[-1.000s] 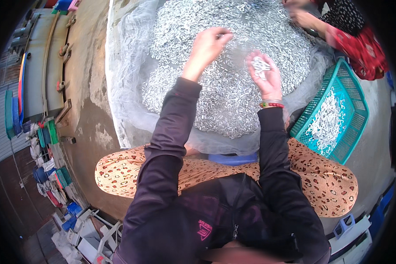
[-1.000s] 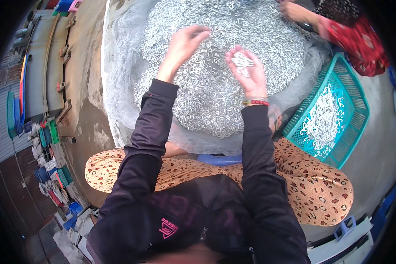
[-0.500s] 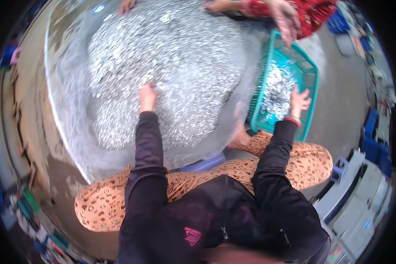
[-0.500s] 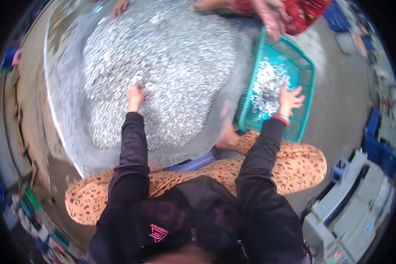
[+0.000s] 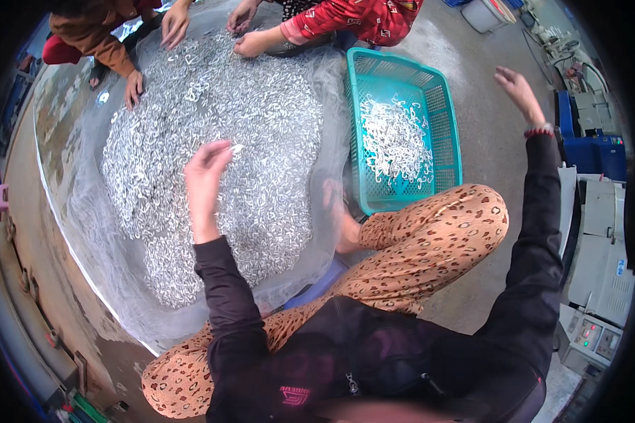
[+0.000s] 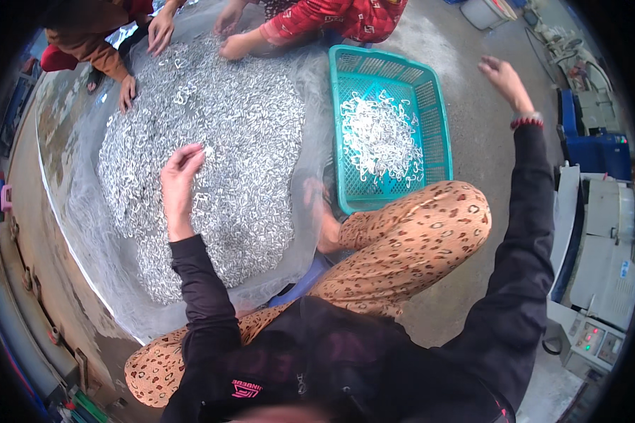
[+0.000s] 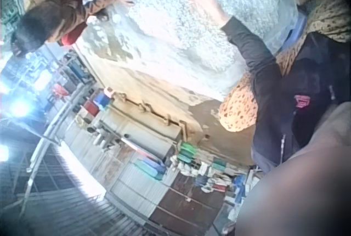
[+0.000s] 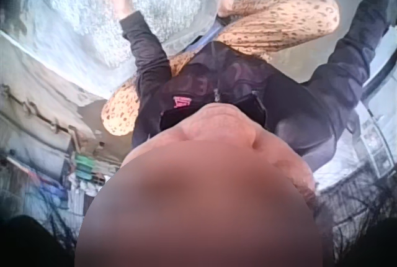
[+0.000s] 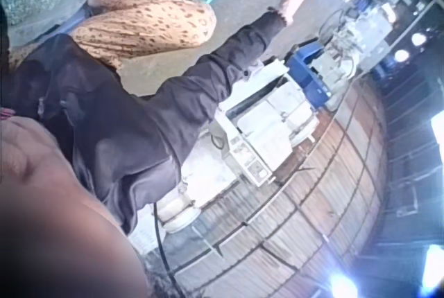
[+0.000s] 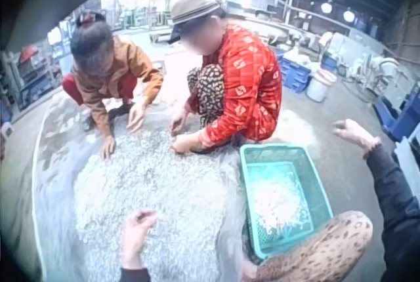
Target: The person sits cross-legged and repeatedly picks small silver-colored items from a large pile on a white sheet, separating them by hand and placing selected pieces into a green basket. Other workers nearby perform similar sorting actions.
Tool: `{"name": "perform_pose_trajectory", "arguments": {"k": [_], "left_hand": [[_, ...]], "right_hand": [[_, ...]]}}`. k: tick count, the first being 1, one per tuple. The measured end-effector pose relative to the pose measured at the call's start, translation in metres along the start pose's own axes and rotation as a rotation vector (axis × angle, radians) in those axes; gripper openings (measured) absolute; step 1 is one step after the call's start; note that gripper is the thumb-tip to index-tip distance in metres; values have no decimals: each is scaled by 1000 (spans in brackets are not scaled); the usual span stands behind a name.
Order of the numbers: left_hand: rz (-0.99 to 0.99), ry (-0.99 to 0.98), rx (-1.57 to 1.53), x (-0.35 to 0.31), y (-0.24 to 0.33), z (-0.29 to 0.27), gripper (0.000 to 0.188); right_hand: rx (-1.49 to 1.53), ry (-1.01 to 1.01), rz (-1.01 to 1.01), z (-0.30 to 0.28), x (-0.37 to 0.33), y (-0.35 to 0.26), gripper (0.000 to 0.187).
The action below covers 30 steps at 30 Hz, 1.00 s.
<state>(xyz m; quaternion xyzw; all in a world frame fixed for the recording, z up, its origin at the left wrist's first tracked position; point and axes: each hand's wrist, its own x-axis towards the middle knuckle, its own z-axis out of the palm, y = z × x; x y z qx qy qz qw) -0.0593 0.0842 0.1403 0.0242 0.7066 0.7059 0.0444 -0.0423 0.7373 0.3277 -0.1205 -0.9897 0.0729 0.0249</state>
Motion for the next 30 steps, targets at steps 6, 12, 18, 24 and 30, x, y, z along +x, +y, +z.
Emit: {"name": "perform_pose_trajectory", "arguments": {"k": [6, 12, 18, 24, 30], "left_hand": [[441, -272, 350, -7, 15, 195, 26], [-361, -569, 636, -52, -43, 258, 63], [-259, -548, 587, -94, -93, 284, 65], [-63, -211, 434, -86, -111, 286, 59], [93, -454, 62, -66, -43, 264, 68]], "right_hand": [[-94, -44, 185, 175, -107, 91, 68], [543, -208, 290, 262, -165, 163, 76], [699, -110, 589, 302, -198, 172, 67], [1155, -101, 471, 267, -273, 138, 68], [1234, 147, 622, 177, -338, 49, 73]]}}
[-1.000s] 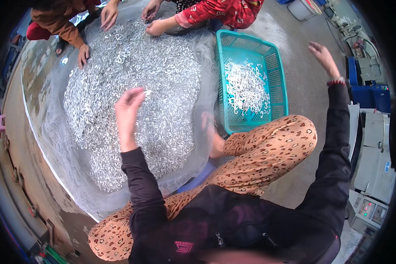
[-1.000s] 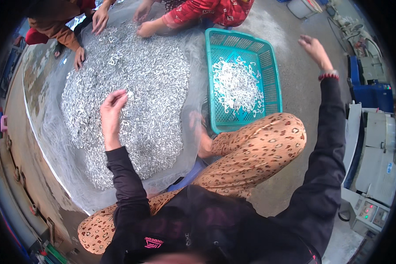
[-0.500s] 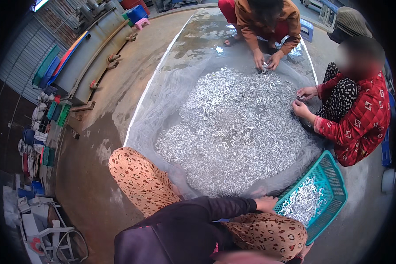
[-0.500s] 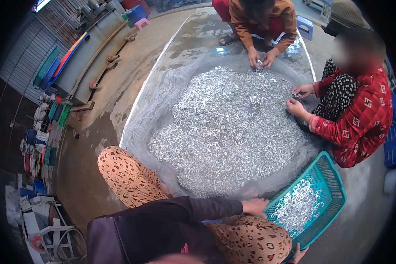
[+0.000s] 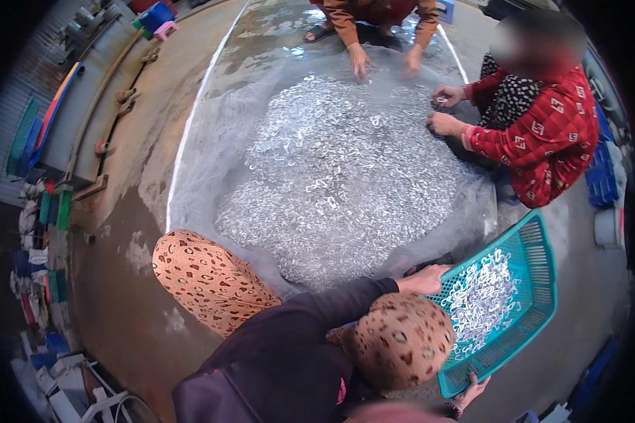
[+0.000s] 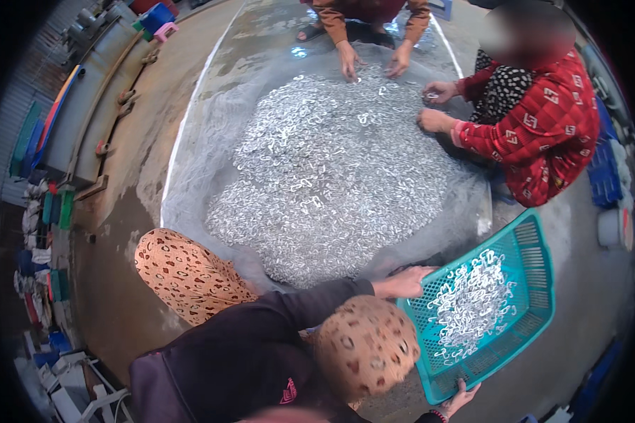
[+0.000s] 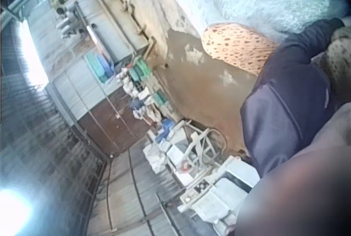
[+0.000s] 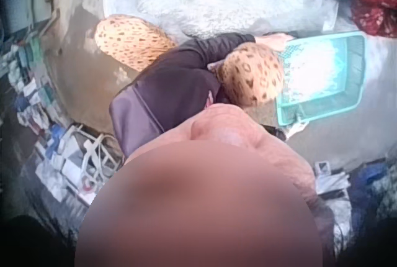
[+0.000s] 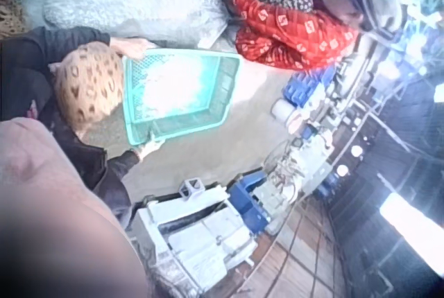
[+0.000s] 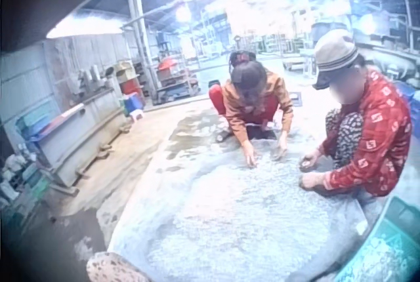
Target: The person sits cross-legged and repeatedly picks small silver-colored items from a large pile on a white sheet, separating them by hand and placing selected pieces into a green basket. Other workers nearby perform similar sorting actions.
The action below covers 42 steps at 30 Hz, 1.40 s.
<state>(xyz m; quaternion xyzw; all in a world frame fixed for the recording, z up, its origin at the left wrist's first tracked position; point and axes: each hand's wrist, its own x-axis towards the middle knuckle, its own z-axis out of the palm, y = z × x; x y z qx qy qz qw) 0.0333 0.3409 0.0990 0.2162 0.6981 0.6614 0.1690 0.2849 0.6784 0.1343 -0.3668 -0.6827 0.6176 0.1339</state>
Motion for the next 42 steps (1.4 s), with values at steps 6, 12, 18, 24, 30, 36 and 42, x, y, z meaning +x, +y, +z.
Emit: {"name": "perform_pose_trajectory", "arguments": {"k": [6, 12, 18, 24, 30, 36, 42], "left_hand": [[67, -98, -204, 11, 93, -86, 64], [156, 117, -100, -11, 251, -224, 38], [283, 254, -63, -167, 353, -311, 4], [285, 527, -300, -352, 358, -427, 5], [377, 1043, -550, -359, 317, -491, 15], [437, 1459, -759, -287, 211, -595, 27], [507, 1927, -873, -210, 86, -658, 46]], "right_hand": [[102, 55, -281, 65, -92, -153, 74], [131, -70, -795, 153, -120, -264, 66], [-251, -165, -1721, 163, -201, -280, 59], [-53, -920, -1592, 341, -168, -420, 55], [309, -1483, -440, 609, -175, -534, 54], [-128, -1515, -872, 615, -160, -464, 62], [-635, -1565, -517, 551, -108, -374, 43]]}}
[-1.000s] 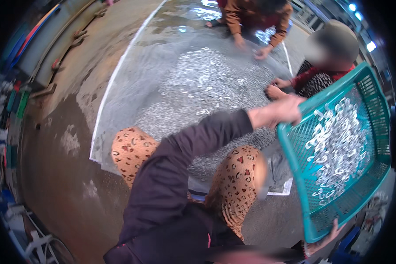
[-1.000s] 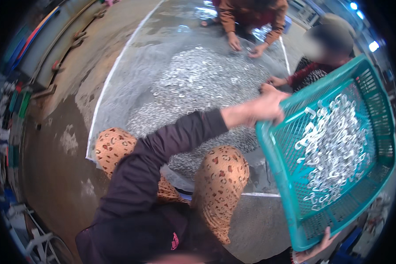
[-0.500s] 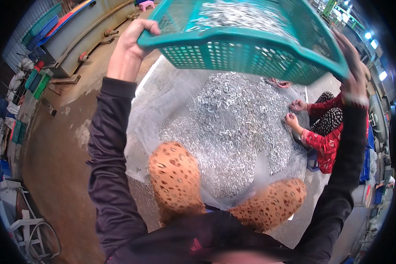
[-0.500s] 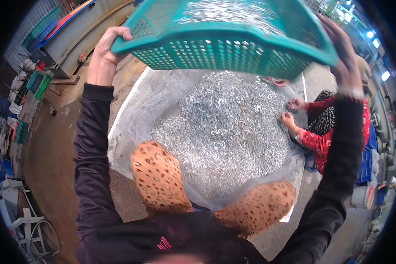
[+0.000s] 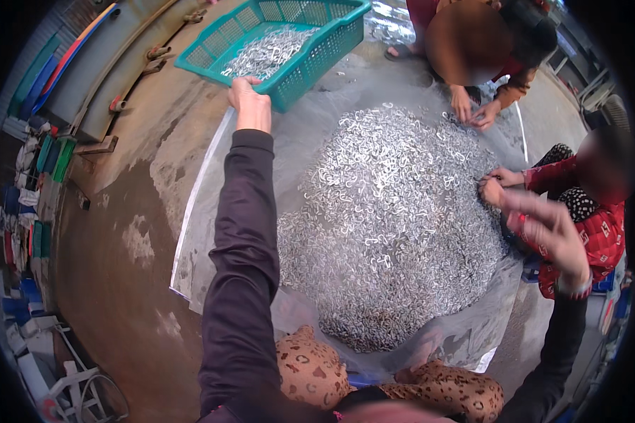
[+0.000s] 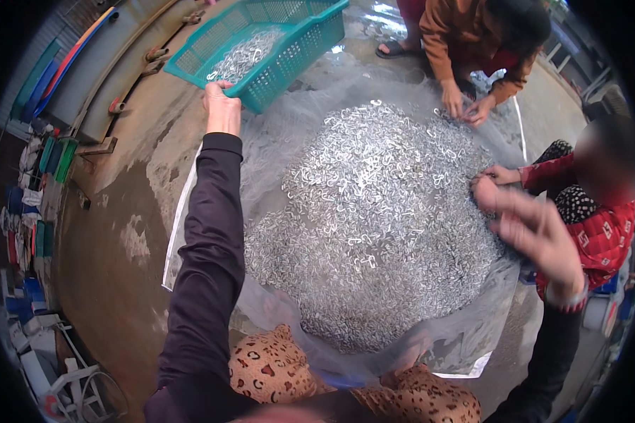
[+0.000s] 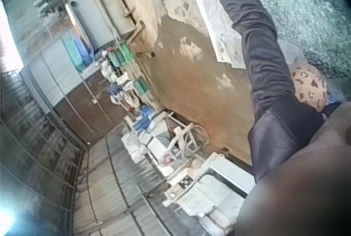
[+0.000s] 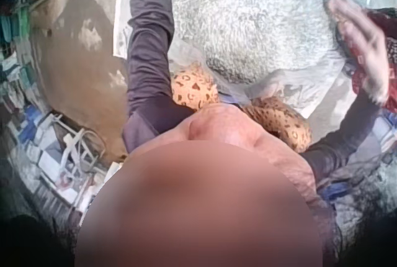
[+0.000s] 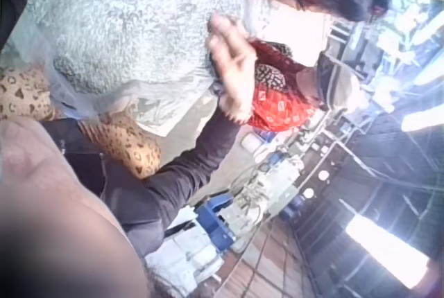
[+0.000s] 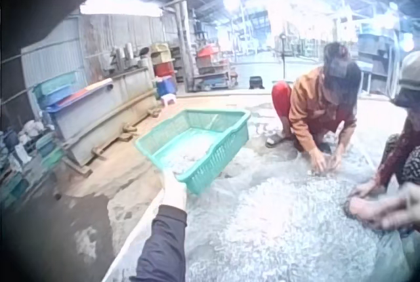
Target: The person sits cross-legged and repeatedly picks small silver-colored items from a large pile on a white sheet, separating them by hand and placing selected pieces into a green basket. Other workers nearby perform similar sorting actions.
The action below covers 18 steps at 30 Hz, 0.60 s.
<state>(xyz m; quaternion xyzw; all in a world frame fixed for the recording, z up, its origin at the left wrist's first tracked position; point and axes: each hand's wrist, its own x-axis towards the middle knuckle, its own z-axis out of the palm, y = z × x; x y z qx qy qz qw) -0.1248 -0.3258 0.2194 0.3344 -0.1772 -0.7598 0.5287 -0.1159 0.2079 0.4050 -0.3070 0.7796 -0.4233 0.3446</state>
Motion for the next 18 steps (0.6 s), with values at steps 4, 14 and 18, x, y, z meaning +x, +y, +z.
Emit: {"name": "perform_pose_trajectory", "arguments": {"k": [4, 14, 18], "left_hand": [[173, 109, 81, 16, -94, -11, 55], [-197, -635, 747, -12, -239, -27, 44], [-371, -973, 1259, -30, -178, -35, 32]], "right_hand": [[119, -60, 121, 1, -21, 58, 35], [246, 212, 146, -3, -57, 115, 30], [156, 189, 148, 1, -66, 128, 28]]}}
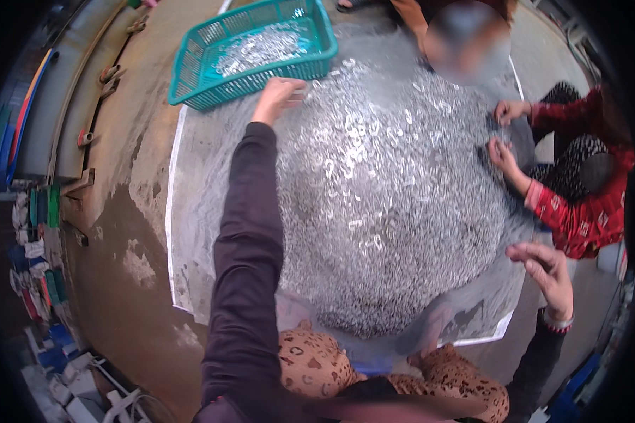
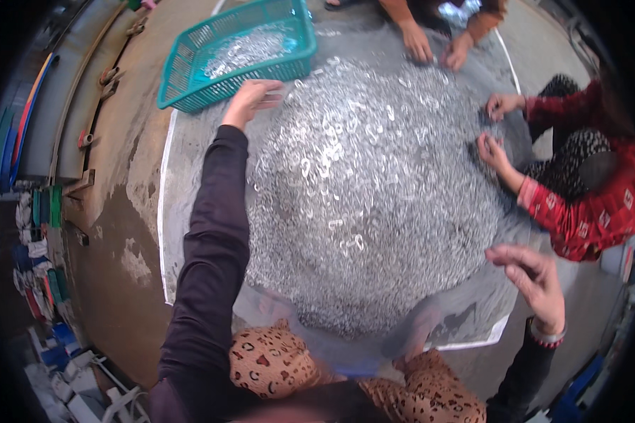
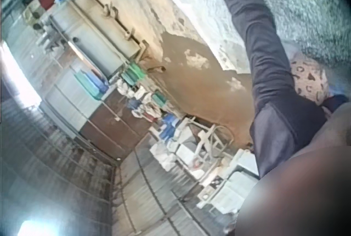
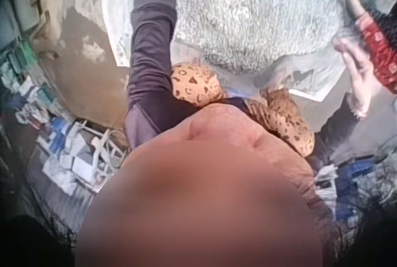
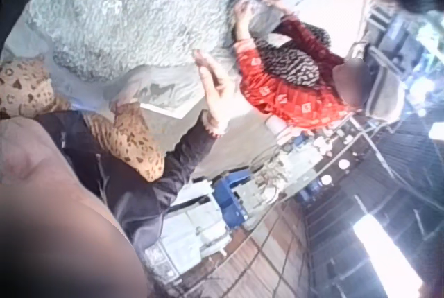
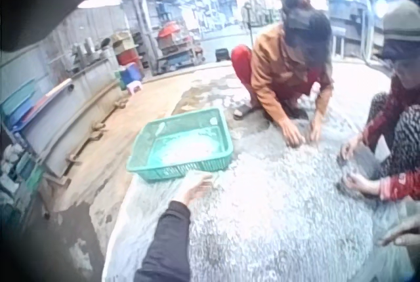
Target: The person sits cross-legged and repeatedly picks small silver-colored items from a large pile on a white sheet, separating them by hand and placing selected pieces into a green basket. Other workers nearby perform similar sorting actions.
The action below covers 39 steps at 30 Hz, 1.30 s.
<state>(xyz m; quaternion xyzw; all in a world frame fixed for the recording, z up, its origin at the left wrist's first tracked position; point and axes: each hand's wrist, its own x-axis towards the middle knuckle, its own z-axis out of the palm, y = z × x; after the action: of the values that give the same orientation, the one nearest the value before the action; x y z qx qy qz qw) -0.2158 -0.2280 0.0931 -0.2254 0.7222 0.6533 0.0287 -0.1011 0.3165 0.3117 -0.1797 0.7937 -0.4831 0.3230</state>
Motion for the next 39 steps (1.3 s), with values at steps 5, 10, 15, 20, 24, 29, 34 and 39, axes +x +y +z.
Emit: {"name": "perform_pose_trajectory", "arguments": {"k": [5, 10, 15, 20, 24, 29, 34, 39], "left_hand": [[122, -419, 349, -127, -7, 35, 26], [172, -879, 760, -219, -75, 111, 23], [703, -459, 849, -227, -131, 177, 36], [722, -585, 1238, -242, -164, 209, 40], [513, -580, 996, -256, -159, 196, 43], [-111, -471, 277, -268, -135, 158, 63], [-160, -519, 505, -264, -127, 152, 64], [-210, -620, 229, -260, -127, 160, 44]], "right_hand": [[-181, -153, 34, 5, 24, 59, 32], [-283, -294, 206, 37, 88, 165, 54], [-1275, 185, -2, 121, 154, 240, 71], [-947, 146, -282, 182, 169, 266, 64], [-911, 81, -462, 216, 108, 265, 51], [-495, -292, -417, 222, 49, 236, 32], [-377, -17, -559, 192, 59, 215, 30], [-426, -3, -278, 170, 97, 224, 41]]}}
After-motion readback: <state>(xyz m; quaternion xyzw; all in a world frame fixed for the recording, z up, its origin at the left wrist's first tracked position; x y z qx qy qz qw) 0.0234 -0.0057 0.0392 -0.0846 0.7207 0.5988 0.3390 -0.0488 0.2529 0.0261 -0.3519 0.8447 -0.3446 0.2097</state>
